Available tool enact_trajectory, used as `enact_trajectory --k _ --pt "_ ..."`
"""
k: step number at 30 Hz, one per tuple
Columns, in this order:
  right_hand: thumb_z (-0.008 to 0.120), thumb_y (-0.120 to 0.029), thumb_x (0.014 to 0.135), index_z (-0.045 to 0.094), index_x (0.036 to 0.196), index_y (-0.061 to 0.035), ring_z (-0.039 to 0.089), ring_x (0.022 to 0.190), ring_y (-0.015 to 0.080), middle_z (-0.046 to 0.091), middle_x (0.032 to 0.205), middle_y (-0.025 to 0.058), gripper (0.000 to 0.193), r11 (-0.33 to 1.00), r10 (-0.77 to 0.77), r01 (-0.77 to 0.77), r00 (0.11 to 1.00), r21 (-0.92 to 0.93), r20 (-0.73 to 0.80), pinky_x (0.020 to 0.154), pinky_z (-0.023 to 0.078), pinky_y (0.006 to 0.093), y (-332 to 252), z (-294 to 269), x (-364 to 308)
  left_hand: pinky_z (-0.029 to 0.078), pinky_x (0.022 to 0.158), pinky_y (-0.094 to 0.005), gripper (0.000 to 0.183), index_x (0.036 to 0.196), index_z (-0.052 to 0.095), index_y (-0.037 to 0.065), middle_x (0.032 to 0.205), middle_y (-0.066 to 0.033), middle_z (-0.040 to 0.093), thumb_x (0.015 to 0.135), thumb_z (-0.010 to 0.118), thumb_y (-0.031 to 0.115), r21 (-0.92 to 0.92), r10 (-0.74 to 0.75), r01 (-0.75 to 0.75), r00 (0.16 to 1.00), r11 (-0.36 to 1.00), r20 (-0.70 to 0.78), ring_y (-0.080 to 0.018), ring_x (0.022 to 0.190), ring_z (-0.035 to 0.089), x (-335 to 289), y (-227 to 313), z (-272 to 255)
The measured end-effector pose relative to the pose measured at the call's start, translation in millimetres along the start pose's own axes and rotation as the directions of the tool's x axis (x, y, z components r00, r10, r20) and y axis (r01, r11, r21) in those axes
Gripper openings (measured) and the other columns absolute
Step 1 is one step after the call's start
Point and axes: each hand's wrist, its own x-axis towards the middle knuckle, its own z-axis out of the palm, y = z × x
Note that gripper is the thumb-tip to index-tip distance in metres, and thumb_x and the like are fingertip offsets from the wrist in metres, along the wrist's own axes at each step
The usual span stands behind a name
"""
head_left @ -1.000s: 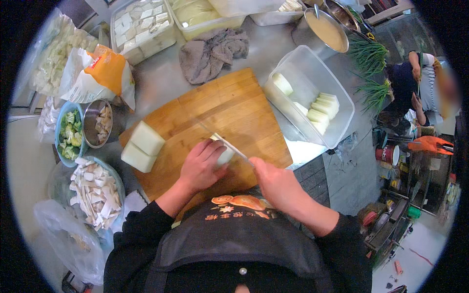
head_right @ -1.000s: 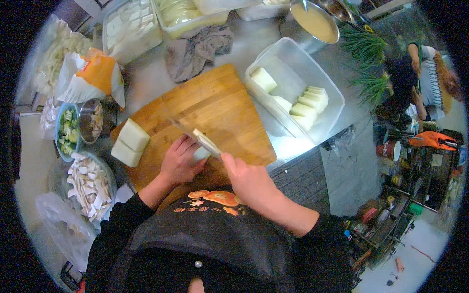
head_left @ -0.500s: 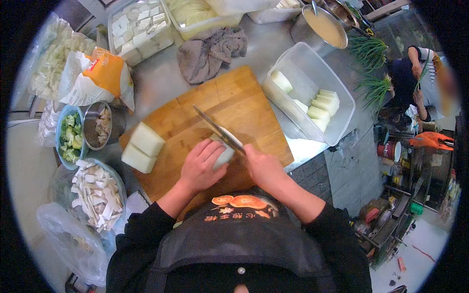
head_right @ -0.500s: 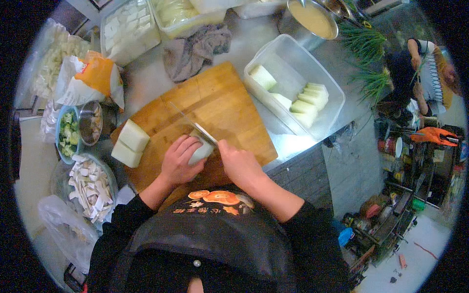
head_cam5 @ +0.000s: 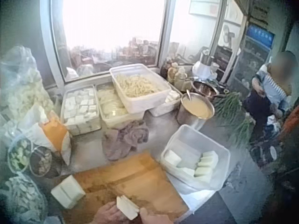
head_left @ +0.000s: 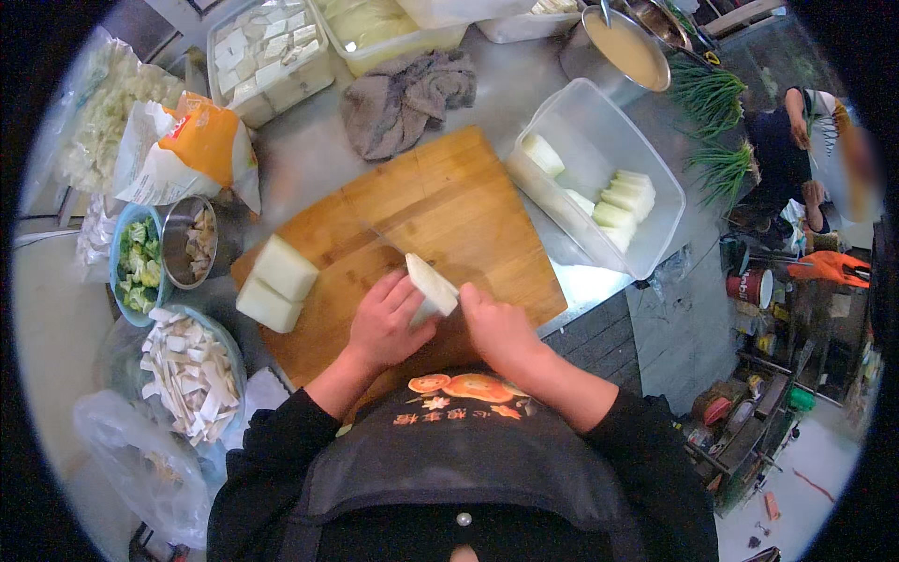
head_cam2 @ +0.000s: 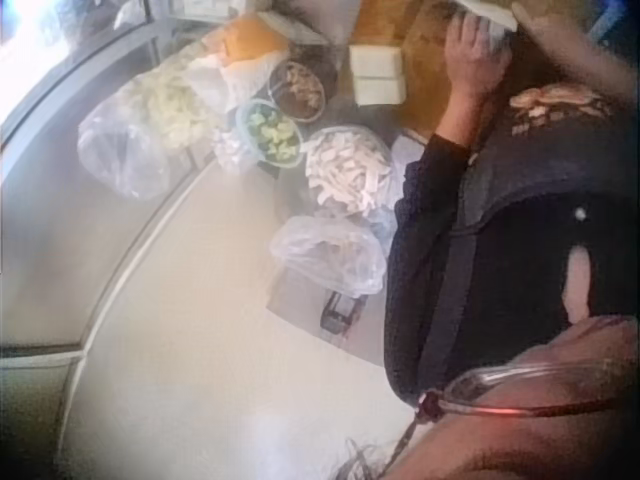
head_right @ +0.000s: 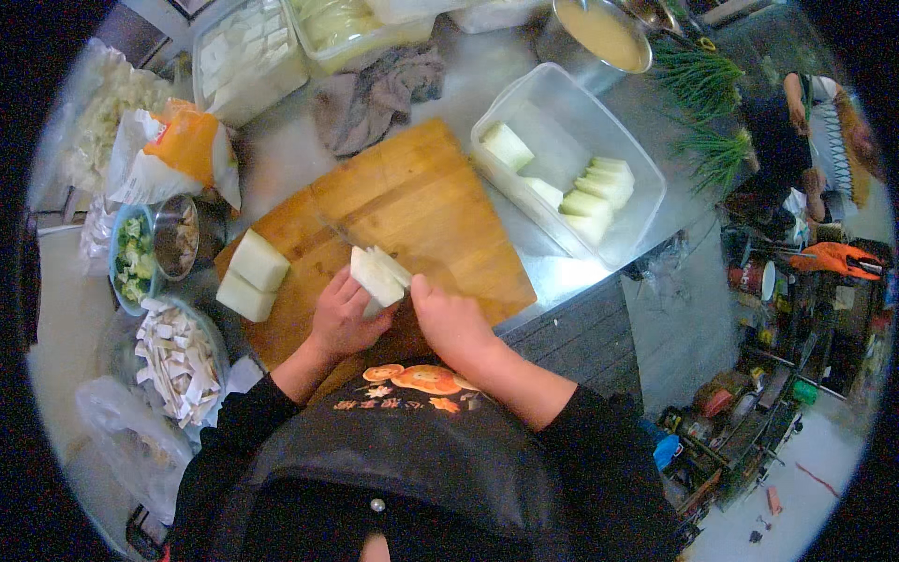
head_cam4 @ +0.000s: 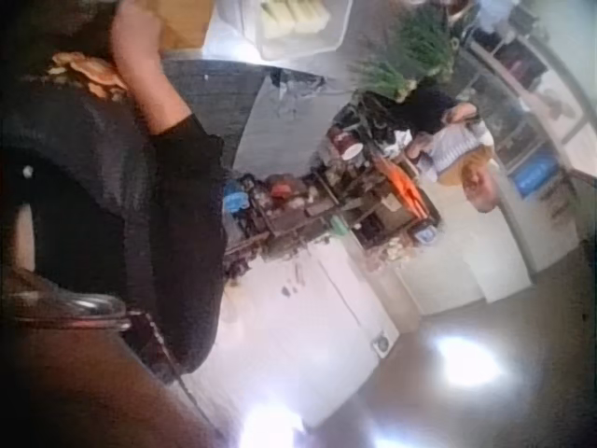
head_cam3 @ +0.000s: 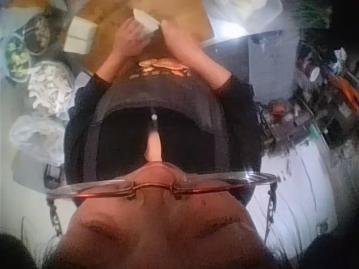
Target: The person slices a large white root vegetable into uniform pieces on a wooden cutting board using a cleaver. The cut pieces are stacked and transferred into a clear plastic container. The person repeats this process with additional vegetable sections.
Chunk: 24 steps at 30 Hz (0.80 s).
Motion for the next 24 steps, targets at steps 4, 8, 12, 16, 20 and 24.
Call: enact_trajectory --k 4,8,12,16,20,24 --pt "0.048 -0.007 0.084 0.041 0.093 -0.0021 0.062 0.057 0.0383 0.060 0.064 0.0199 0.013 0.996 -0.066 0.070 0.995 0.052 -0.081 0.048 0.049 0.0471 14.9 -7.5 6.2 0.046 0.088 -0.0390 0.041 0.102 0.061 0.003 0.107 -0.0119 0.059 0.064 0.070 0.016 0.032 0.057 -0.056 0.998 0.998 -0.027 -0.0319 0.102 0.054 1.9 -1.5 3.2" --pt "0.052 -0.012 0.087 0.042 0.095 -0.0035 0.059 0.057 0.0396 0.057 0.061 0.0216 0.015 0.993 -0.010 0.023 0.994 0.118 -0.109 0.049 0.046 0.0489 11.6 -21.8 -2.5 0.046 0.089 -0.0386 0.040 0.100 0.061 0.004 0.106 -0.0108 0.059 0.064 0.072 0.017 0.003 0.002 -0.002 0.999 1.000 -0.044 -0.0311 0.101 0.054 4.5 1.3 0.6" --pt "0.054 -0.014 0.087 0.042 0.096 -0.0038 0.058 0.057 0.0401 0.056 0.061 0.0212 0.018 0.995 0.019 -0.004 0.988 0.098 -0.152 0.049 0.044 0.0488 13.5 -41.3 -7.2 0.045 0.089 -0.0385 0.040 0.100 0.061 0.004 0.106 -0.0103 0.058 0.064 0.072 0.018 0.010 0.003 -0.003 0.999 1.000 -0.039 -0.0306 0.101 0.054 4.8 0.8 -1.7" --pt "0.052 -0.012 0.086 0.042 0.095 -0.0036 0.059 0.058 0.0390 0.058 0.064 0.0199 0.016 0.997 -0.005 0.018 0.986 0.077 -0.168 0.048 0.046 0.0480 10.8 -54.0 -17.3 0.045 0.088 -0.0382 0.040 0.100 0.061 0.004 0.106 -0.0099 0.059 0.065 0.072 0.019 0.040 0.027 -0.025 0.999 0.999 -0.047 -0.0299 0.100 0.055 2.0 1.1 1.8" --pt "0.049 -0.007 0.084 0.042 0.092 -0.0034 0.061 0.058 0.0369 0.060 0.066 0.0177 0.011 0.994 -0.079 0.089 0.985 0.061 -0.151 0.048 0.048 0.0476 4.3 -52.8 -29.4 0.045 0.087 -0.0380 0.040 0.100 0.061 0.004 0.107 -0.0100 0.058 0.065 0.071 0.019 0.049 0.021 -0.019 0.999 0.999 -0.044 -0.0295 0.100 0.054 2.7 2.2 -0.1" --pt "0.052 -0.010 0.087 0.042 0.090 -0.0036 0.059 0.062 0.0387 0.058 0.070 0.0193 0.012 0.996 -0.042 0.047 0.998 0.082 -0.053 0.050 0.046 0.0459 -1.8 -53.5 -36.3 0.045 0.087 -0.0382 0.040 0.101 0.060 0.003 0.107 -0.0102 0.058 0.065 0.071 0.019 0.060 0.019 -0.016 0.999 0.998 -0.045 -0.0299 0.100 0.054 1.8 2.7 0.1"
